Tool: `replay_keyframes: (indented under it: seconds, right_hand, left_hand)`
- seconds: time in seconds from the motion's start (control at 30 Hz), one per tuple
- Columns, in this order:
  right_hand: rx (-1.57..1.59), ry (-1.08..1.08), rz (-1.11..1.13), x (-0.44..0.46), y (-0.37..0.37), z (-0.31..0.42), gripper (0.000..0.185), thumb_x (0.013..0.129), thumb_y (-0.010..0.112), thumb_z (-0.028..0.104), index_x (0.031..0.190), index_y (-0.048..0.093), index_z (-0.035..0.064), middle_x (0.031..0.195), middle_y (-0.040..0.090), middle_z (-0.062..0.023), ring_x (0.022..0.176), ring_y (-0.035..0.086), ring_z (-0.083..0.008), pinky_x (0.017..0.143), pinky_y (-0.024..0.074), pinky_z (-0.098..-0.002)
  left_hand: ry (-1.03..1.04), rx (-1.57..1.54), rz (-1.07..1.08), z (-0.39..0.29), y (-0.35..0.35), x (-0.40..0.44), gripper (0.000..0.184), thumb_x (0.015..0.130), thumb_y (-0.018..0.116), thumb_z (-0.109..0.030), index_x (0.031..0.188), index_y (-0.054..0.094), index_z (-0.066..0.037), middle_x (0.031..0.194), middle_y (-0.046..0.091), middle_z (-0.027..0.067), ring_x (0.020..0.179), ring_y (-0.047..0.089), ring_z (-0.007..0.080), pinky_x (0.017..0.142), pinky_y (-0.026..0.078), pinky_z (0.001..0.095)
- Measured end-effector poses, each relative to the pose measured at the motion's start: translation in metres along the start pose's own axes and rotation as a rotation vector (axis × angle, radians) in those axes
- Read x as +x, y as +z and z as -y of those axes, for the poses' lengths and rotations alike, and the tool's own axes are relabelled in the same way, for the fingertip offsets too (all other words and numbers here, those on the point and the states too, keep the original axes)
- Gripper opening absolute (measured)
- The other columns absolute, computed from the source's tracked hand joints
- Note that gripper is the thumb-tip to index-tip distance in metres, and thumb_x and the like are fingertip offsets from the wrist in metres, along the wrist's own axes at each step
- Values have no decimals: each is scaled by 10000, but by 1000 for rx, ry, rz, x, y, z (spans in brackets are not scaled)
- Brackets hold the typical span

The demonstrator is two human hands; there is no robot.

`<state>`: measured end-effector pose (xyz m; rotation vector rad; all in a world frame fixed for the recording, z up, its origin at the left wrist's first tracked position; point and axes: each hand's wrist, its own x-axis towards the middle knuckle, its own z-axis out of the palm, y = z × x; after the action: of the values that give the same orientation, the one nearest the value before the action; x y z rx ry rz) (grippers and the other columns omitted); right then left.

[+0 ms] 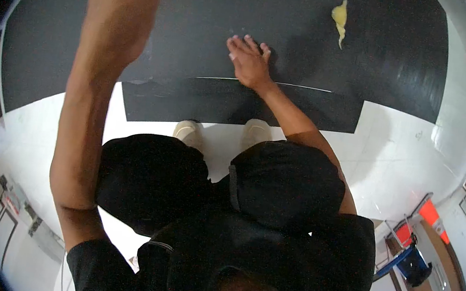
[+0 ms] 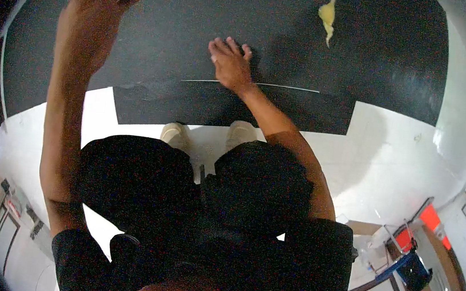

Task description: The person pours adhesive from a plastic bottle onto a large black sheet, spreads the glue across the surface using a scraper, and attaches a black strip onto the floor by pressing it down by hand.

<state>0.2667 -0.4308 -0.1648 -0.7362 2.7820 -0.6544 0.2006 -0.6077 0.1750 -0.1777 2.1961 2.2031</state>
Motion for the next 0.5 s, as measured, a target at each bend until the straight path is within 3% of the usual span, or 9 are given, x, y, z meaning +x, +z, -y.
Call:
replay_keyframes:
  seconds: [0.03, 0.1, 0.13, 0.2, 0.3, 0.33, 0.4, 0.47, 0.5]
  right_hand:
    - [-7, 11, 6, 2, -8, -12, 504, 979, 499, 266, 1459, 417, 136, 1572, 350, -109, 1422, 333, -405, 1085, 245, -668]
    - [-103, 229, -213, 10, -35, -37, 502, 979, 508, 302, 1438, 445, 110, 1549, 370, -165, 1398, 367, -421, 1060, 281, -680]
    - [-105, 231, -200, 10, -32, -55, 502, 979, 508, 302, 1438, 445, 110, 1549, 370, -165, 1398, 367, -421, 1060, 281, -680]
    - [-277, 221, -507, 16, -26, -85, 524, 980, 515, 354, 1431, 451, 93, 1527, 377, -212, 1382, 389, -428, 1050, 310, -675]
    - [-283, 166, -566, 50, -40, -95, 565, 981, 517, 405, 1451, 428, 105, 1532, 366, -213, 1385, 382, -435, 1075, 306, -653]
    - [-278, 178, -553, 61, -52, -84, 565, 981, 517, 405, 1451, 428, 105, 1532, 366, -213, 1385, 382, -435, 1075, 306, -653]
    - [-336, 70, -582, 89, -70, -49, 543, 994, 510, 304, 1440, 439, 2, 1484, 440, -241, 1371, 424, -402, 1111, 334, -527]
    - [-179, 172, -224, 117, -59, -26, 625, 1021, 464, 321, 1526, 282, 1, 1582, 272, -251, 1462, 260, -423, 1176, 196, -571]
    - [-171, 172, -214, 125, -46, -21, 625, 1021, 464, 321, 1526, 282, 1, 1582, 272, -251, 1462, 260, -423, 1176, 196, -571]
  left_hand:
    - [7, 20, -101, 2, 4, -4, 257, 1002, 548, -285, 1025, 573, -31, 896, 572, 60, 823, 516, 153, 817, 419, 320]
    - [-17, -33, -86, -2, -11, -9, 271, 989, 567, -311, 1030, 576, -43, 907, 573, 64, 825, 520, 154, 821, 420, 329]
    - [-29, -59, -80, -4, -18, -11, 278, 983, 577, -323, 1032, 577, -49, 913, 574, 67, 827, 522, 154, 822, 421, 334]
    - [23, -11, 14, 4, -32, -7, 282, 982, 576, -322, 1054, 574, -49, 934, 575, 72, 845, 527, 159, 834, 420, 337]
    - [42, 17, 64, 21, -57, 0, 290, 988, 561, -314, 1093, 560, -44, 982, 568, 80, 889, 524, 168, 863, 414, 340]
    - [35, 20, 73, 26, -61, 4, 293, 989, 556, -311, 1106, 555, -42, 999, 566, 83, 904, 523, 171, 872, 412, 342]
    - [19, 29, 88, 36, -68, 12, 302, 993, 547, -306, 1132, 546, -38, 1031, 561, 88, 934, 522, 177, 891, 408, 344]
    - [-2, 49, 95, 42, -72, 19, 311, 996, 537, -300, 1158, 536, -34, 1063, 556, 93, 963, 520, 183, 911, 404, 347]
    - [-7, 52, 102, 45, -74, 24, 317, 998, 532, -297, 1171, 531, -32, 1080, 554, 96, 978, 519, 186, 920, 403, 348]
